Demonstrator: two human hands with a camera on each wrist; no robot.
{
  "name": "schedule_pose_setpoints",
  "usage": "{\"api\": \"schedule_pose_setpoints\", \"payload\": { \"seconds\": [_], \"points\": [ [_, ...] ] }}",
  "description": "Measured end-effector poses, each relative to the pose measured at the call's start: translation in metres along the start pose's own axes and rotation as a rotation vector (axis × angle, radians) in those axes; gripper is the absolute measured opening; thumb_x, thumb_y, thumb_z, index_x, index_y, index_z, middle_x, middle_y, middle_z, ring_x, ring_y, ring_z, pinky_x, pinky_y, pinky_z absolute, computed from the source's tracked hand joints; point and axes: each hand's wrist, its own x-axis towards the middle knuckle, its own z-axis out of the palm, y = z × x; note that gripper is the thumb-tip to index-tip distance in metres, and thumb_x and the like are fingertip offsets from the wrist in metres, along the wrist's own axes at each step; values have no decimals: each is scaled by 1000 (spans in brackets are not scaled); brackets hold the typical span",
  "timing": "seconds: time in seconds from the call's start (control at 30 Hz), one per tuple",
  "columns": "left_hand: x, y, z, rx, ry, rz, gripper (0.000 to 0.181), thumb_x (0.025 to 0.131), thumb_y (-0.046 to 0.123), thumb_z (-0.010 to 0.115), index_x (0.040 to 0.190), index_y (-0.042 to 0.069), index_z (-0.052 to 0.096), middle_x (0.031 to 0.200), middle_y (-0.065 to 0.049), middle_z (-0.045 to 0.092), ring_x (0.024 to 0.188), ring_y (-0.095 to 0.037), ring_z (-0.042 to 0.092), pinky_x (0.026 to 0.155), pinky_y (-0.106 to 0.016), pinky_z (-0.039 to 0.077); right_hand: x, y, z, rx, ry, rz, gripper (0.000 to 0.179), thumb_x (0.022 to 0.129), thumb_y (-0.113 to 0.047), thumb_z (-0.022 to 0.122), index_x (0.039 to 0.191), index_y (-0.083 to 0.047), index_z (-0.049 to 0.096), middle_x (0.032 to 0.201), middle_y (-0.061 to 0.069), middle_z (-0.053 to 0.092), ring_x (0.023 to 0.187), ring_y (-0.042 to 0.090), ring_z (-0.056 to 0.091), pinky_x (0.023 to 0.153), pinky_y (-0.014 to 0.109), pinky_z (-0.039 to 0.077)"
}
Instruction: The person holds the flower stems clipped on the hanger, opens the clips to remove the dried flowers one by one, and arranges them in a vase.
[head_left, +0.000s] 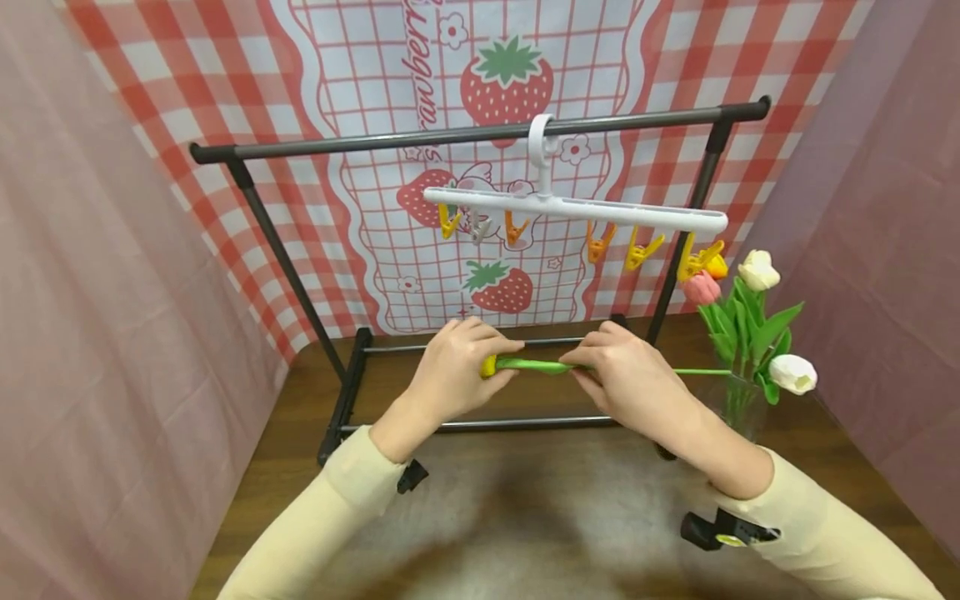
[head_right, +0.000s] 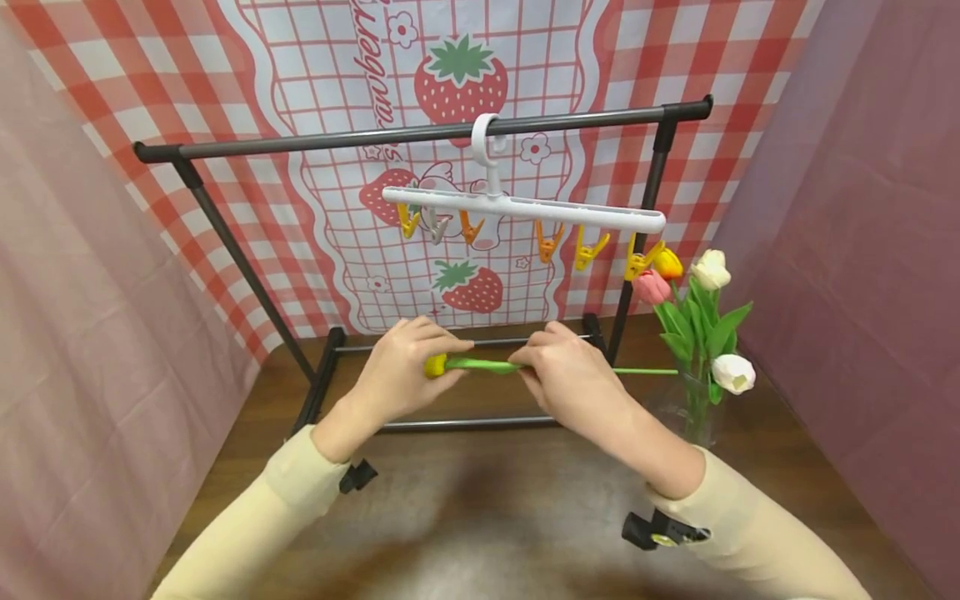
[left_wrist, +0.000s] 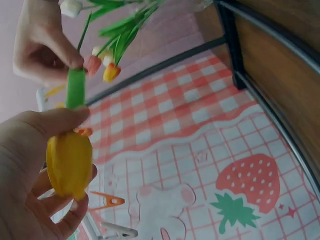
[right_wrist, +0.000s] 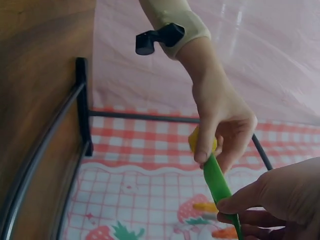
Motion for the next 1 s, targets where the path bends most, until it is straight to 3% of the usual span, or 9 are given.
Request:
{"api": "schedule_pose_setpoints", "payload": {
  "seconds": [0.13,0.23,0.37,0.47,0.6,0.7,0.8,0.9,1.0],
  "points": [
    [-1,-8,-5,-97,35,-98,61,74,35,100,126,14,79,106,-2,81,94,-19,71,84,-34,61,-9,10,-17,16,78,52,21,79,-1,89,98,-8,84,89,4,79,83,21,66,67,41,56],
    [-2,-16,-6,-155,34,-166,63,73,36,100,127,12,79,109,-5,81,96,-20,73,84,-35,63,-21,21,-36,17,199,101,27,75,0,91,100,-11,85,90,4,80,83,20,70,71,33,54],
    [-5,-25,-4,-200,24,-237,54,78,31,97,125,11,79,108,-6,82,94,-21,77,81,-37,64,-34,33,-64,45,430,195,24,77,-3,88,100,-9,85,87,7,80,83,-8,62,73,11,42],
    [-7,-30,-1,-225,15,-276,51,80,29,96,124,11,80,109,-7,82,94,-21,78,81,-39,64,-34,37,-82,171,661,256,16,82,-3,83,97,3,83,85,-5,78,79,-18,55,72,4,39],
    [-9,-34,8,-282,-1,-328,47,80,28,95,122,10,81,111,-7,83,96,-23,79,82,-40,63,-26,37,-96,383,961,295,22,83,1,80,95,20,76,89,-19,75,72,-8,63,73,6,48],
    [-10,-32,20,-351,-7,-370,46,80,26,96,120,10,81,110,-7,83,94,-23,79,82,-37,64,-23,43,-98,407,1078,355,26,83,-1,80,95,21,75,86,-18,76,71,-6,66,75,7,52],
    [-8,-24,36,-451,-8,-403,46,80,24,96,120,10,81,110,-8,83,92,-23,80,82,-34,65,-26,57,-94,293,1053,437,29,86,-9,80,98,17,78,86,-28,71,73,-13,64,76,4,50],
    [-4,-11,56,-573,-15,-431,47,80,23,95,122,8,80,113,-10,83,94,-23,81,84,-34,65,-35,76,-86,167,944,491,30,89,-15,76,101,12,78,85,-38,64,73,-22,58,76,0,46],
    [3,6,79,-683,-21,-464,48,81,22,95,124,7,79,117,-10,82,96,-23,82,85,-32,65,-43,90,-78,61,811,522,30,91,-16,72,106,10,76,81,-13,76,74,-31,50,77,-4,39]
  ]
}}
